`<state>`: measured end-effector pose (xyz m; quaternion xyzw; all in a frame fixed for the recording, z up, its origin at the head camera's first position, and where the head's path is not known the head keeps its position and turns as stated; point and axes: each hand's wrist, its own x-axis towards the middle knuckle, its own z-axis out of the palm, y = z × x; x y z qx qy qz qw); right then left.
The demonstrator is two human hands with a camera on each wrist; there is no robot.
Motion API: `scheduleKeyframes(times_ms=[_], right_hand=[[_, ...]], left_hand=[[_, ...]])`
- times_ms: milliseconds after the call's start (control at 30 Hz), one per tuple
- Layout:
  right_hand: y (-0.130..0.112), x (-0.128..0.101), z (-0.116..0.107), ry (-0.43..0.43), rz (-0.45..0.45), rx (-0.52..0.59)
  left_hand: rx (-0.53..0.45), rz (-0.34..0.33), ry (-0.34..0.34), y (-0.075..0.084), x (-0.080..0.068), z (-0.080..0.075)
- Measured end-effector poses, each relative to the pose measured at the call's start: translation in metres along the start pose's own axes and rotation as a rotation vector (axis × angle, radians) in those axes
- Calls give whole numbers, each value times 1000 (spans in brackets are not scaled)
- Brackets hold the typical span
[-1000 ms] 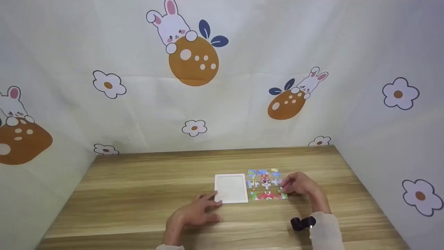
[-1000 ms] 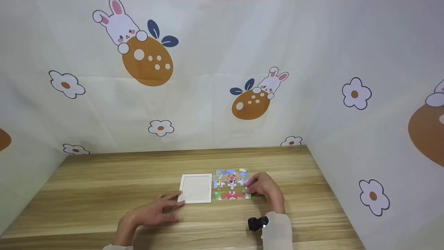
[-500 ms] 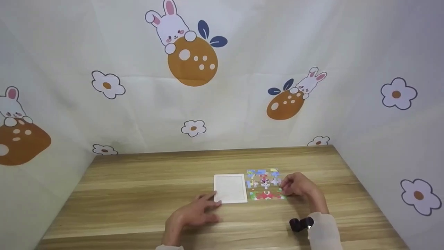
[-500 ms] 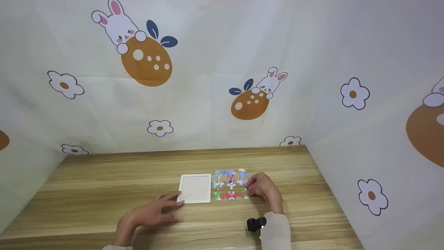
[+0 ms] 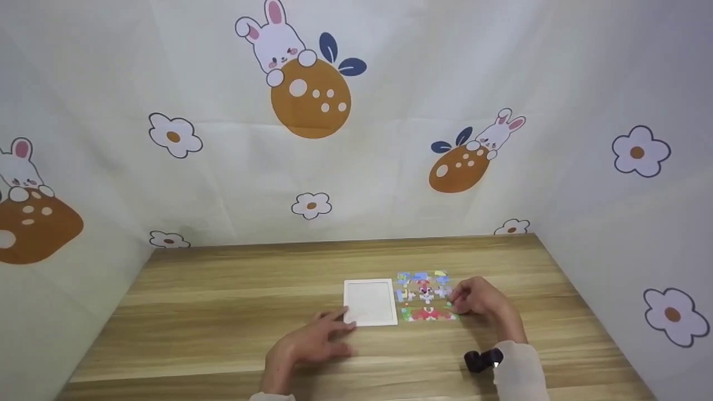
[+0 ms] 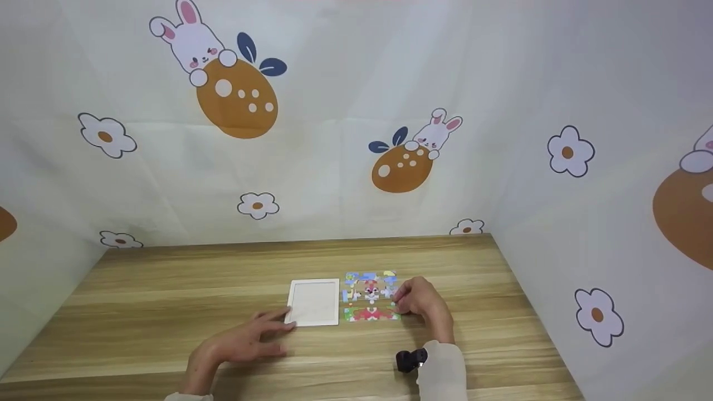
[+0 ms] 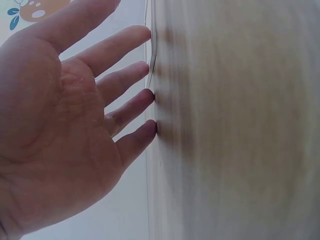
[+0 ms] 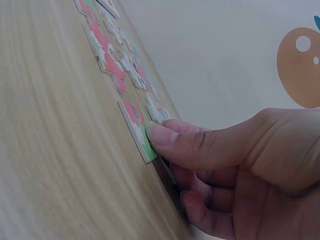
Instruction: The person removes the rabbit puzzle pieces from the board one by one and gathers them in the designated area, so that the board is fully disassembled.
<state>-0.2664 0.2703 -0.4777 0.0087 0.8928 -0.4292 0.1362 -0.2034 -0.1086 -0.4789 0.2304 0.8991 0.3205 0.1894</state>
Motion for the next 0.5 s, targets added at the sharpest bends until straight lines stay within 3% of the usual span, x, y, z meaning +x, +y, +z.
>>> scheduleKeyframes(times_ms=[267,500], right_hand=[[1,3,2,10,25,36],[-4,1,-1,14,32,-21]], left_hand=[[-7,22,0,0,-1,-1],[-44,11,6,0,-1,-4]])
